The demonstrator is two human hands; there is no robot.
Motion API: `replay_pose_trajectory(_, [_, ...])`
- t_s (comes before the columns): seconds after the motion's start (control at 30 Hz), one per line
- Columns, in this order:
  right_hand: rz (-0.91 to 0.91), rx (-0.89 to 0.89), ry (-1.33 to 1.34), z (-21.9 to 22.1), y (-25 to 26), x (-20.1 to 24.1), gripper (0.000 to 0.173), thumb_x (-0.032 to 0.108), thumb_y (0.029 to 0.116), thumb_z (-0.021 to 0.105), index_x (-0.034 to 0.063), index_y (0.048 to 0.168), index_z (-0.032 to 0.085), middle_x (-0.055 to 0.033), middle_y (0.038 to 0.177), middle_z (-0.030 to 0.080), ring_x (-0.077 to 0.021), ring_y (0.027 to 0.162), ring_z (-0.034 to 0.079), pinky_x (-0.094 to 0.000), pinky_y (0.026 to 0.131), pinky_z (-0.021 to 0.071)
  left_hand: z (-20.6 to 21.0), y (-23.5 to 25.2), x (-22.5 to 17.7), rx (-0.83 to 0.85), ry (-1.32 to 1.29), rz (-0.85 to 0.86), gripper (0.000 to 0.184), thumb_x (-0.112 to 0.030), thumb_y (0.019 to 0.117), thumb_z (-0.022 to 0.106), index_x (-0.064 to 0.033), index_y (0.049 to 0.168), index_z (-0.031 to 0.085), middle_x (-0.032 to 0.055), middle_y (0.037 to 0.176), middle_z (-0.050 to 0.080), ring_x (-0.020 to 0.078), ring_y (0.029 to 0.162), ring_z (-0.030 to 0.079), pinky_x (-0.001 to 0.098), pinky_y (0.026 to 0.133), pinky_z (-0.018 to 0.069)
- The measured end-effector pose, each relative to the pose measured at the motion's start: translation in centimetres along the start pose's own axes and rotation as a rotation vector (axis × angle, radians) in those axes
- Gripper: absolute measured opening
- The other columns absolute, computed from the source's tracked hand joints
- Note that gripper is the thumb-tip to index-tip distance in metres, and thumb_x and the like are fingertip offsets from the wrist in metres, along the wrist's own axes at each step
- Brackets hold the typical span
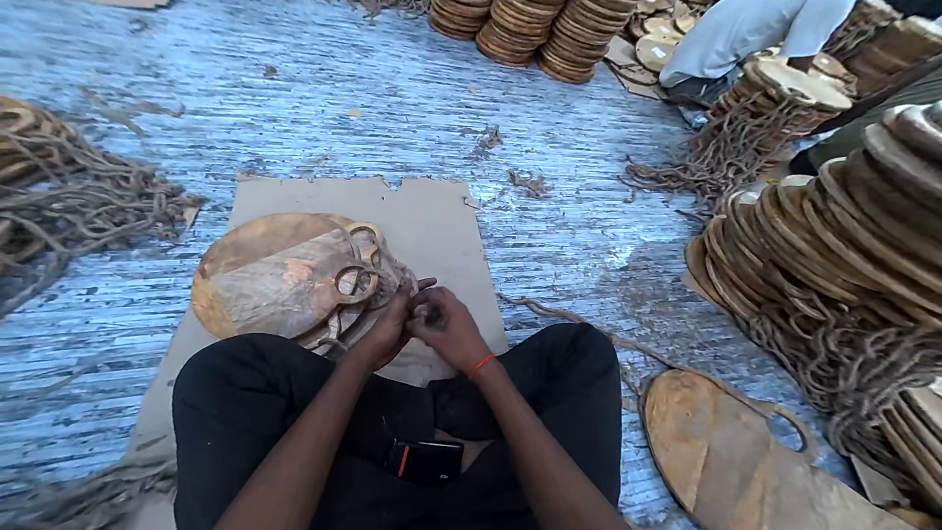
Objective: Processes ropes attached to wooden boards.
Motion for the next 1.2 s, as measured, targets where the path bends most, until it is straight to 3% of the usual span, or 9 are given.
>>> replay_pose_trajectory(0.13, [0.201,-0.096,0.463,-4.1,-0.6,0.1,0.025,0.034,0.1057,0.056,0.0176,0.124,0.06,-0.0084,0.092,0.067,-0.0196,0.069,0.066,-0.0374,0.058,0.0575,-2.2,-0.1,-2.3,-0.251,0.102,0.007,0.055,-0.043,0.1136,0.02,-0.0095,0.149,0.045,0.0138,0.12,0.068,0.0246,0.103,0.069,0.0429,0.09,0.0569])
replay_pose_trajectory(0.3, [0.37,-0.107,0.749,-6.1,-0.9,-0.7,0.029,0.044,0.1052,0.052,0.0232,0.124,0.059,-0.0024,0.106,0.066,-0.0138,0.079,0.066,-0.0298,0.062,0.057,-6.7,-0.3,-3.8,-0.632,0.359,0.182,0.038,-0.028,0.1106,0.049,-0.0023,0.137,0.056,0.0206,0.124,0.065,0.0309,0.109,0.066,0.0511,0.094,0.0533])
replay_pose_trajectory(0.4, [0.416,-0.123,0.885,-5.5,-0.5,-0.2,0.03,0.038,0.1065,0.052,0.0192,0.128,0.062,-0.0039,0.106,0.065,-0.0158,0.081,0.067,-0.0318,0.066,0.0596,-5.4,-0.7,-4.5,-0.45,0.439,0.305,0.041,-0.02,0.1055,0.059,-0.0041,0.142,0.052,0.0174,0.131,0.063,0.0287,0.114,0.065,0.0494,0.095,0.0539])
replay_pose_trajectory(0.57, [0.294,0.054,0.704,-4.7,1.5,5.9,0.032,0.025,0.1107,0.046,0.0088,0.138,0.052,-0.0105,0.112,0.064,-0.0227,0.091,0.069,-0.0409,0.077,0.0615,-1.6,-0.7,-4.9,-0.054,0.855,0.517,0.119,-0.024,0.0623,0.098,-0.0169,0.161,0.032,0.0104,0.164,0.033,0.0311,0.149,0.036,0.0558,0.117,0.0385])
replay_pose_trajectory(0.67, [0.19,0.257,0.526,-2.9,2.1,10.3,0.041,0.022,0.1103,0.048,0.0097,0.149,0.04,-0.0153,0.119,0.062,-0.0232,0.091,0.069,-0.0415,0.075,0.0615,-2.1,-1.6,-5.5,-0.22,0.841,0.724,0.1,-0.02,0.0669,0.093,0.0,0.151,0.042,0.0202,0.154,0.046,0.0315,0.14,0.048,0.0528,0.116,0.0409])
replay_pose_trajectory(0.8, [0.19,0.408,0.6,-1.0,3.5,12.0,0.049,0.02,0.109,0.051,0.0105,0.154,0.035,-0.0189,0.131,0.055,-0.0269,0.1,0.068,-0.0423,0.082,0.0613,-3.4,-3.1,-6.7,-0.393,0.662,0.701,0.073,-0.012,0.0756,0.082,-0.0015,0.14,0.05,0.0079,0.117,0.068,0.0069,0.104,0.066,0.0301,0.095,0.0555])
replay_pose_trajectory(0.93, [0.208,0.394,0.569,-1.4,4.1,11.4,0.046,0.021,0.1086,0.053,0.0092,0.151,0.04,-0.0188,0.123,0.061,-0.0268,0.1,0.069,-0.0433,0.083,0.0613,-3.8,-2.6,-7.3,-0.294,0.611,0.597,0.068,-0.002,0.0749,0.083,-0.0014,0.136,0.053,0.0053,0.113,0.07,0.006,0.101,0.068,0.0289,0.094,0.0578])
replay_pose_trajectory(1.1, [0.086,0.244,0.186,-3.9,3.9,11.3,0.046,0.027,0.1095,0.052,0.0071,0.15,0.048,-0.0156,0.139,0.06,-0.0267,0.106,0.071,-0.0467,0.082,0.0628,-4.5,-1.7,-7.2,-0.312,0.573,0.56,0.037,-0.001,0.089,0.071,-0.0004,0.125,0.061,0.0042,0.107,0.069,0.0048,0.095,0.066,0.0262,0.088,0.0571])
replay_pose_trajectory(1.2, [0.074,0.039,0.407,-4.9,4.1,10.1,0.036,0.02,0.1094,0.051,0.003,0.14,0.055,-0.0146,0.135,0.062,-0.0224,0.101,0.073,-0.039,0.081,0.0638,-4.8,-2.4,-7.2,-0.423,0.289,0.534,0.024,0.0,0.0953,0.062,-0.0035,0.119,0.063,-0.0019,0.102,0.07,0.0024,0.091,0.067,0.0231,0.084,0.0575])
Point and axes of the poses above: each hand's wrist, its own y-axis towards the middle knuckle, its own z-axis out of the palm, x = y × z, the point moved 4 cm from there along y, towards the middle knuckle
